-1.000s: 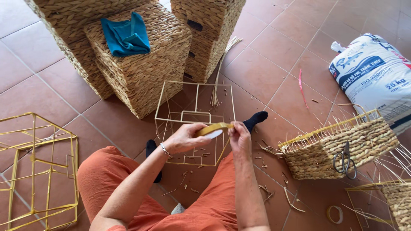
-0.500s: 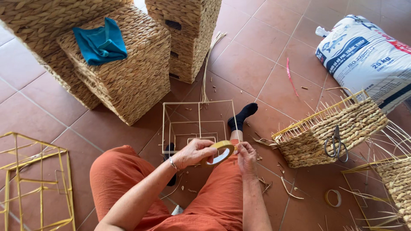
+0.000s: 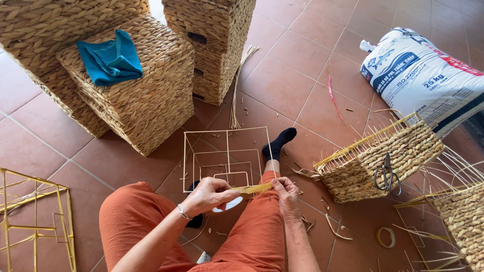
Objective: The person sits on the tiled floor assembling bamboo basket frames. They hold a rectangular bamboo frame across their lap, fit and press thin bamboo strips along the frame edges, and use adhesive tape to secure the strips in place, working on one frame at a time.
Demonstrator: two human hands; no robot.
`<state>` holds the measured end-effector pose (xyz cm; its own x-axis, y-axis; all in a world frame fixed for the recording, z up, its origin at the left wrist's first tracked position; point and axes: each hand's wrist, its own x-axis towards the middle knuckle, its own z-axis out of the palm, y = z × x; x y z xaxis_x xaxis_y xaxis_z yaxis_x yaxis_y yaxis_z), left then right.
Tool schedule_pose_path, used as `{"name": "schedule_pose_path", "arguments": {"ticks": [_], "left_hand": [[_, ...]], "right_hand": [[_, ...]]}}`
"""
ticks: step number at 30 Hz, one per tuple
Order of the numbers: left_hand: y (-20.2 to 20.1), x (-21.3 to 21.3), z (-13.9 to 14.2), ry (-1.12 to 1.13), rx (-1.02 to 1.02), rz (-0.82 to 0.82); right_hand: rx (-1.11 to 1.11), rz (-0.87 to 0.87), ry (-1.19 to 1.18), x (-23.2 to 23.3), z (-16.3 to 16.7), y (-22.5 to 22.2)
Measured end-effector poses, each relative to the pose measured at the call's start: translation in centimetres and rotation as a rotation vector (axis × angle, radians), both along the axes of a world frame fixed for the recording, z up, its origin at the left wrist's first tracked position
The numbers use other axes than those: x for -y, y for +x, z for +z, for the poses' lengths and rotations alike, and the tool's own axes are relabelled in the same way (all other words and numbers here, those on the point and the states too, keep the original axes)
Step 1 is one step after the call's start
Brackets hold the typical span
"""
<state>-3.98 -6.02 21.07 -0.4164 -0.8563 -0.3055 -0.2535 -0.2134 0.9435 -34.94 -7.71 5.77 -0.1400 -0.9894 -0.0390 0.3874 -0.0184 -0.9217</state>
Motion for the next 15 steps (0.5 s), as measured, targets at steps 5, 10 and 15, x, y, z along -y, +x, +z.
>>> {"name": "schedule_pose_path", "arguments": {"ticks": [5,10,15], "left_hand": [[2.5,-0.1,-0.2,0.088,0.015,0.042],[5.1,-0.3,-0.6,0.128,-0.053,0.084],[10.0,-0.9,-1.9,0.176,-0.169,0.115]], "right_hand": [[-0.019,-0.001,0.018,-0.4,0.7,0.3],[-0.071,-0.030,0.029,-0.4,1.8,-0.1],[-0.146,-0.026,0.001,0.0,0.4,-0.9]]}}
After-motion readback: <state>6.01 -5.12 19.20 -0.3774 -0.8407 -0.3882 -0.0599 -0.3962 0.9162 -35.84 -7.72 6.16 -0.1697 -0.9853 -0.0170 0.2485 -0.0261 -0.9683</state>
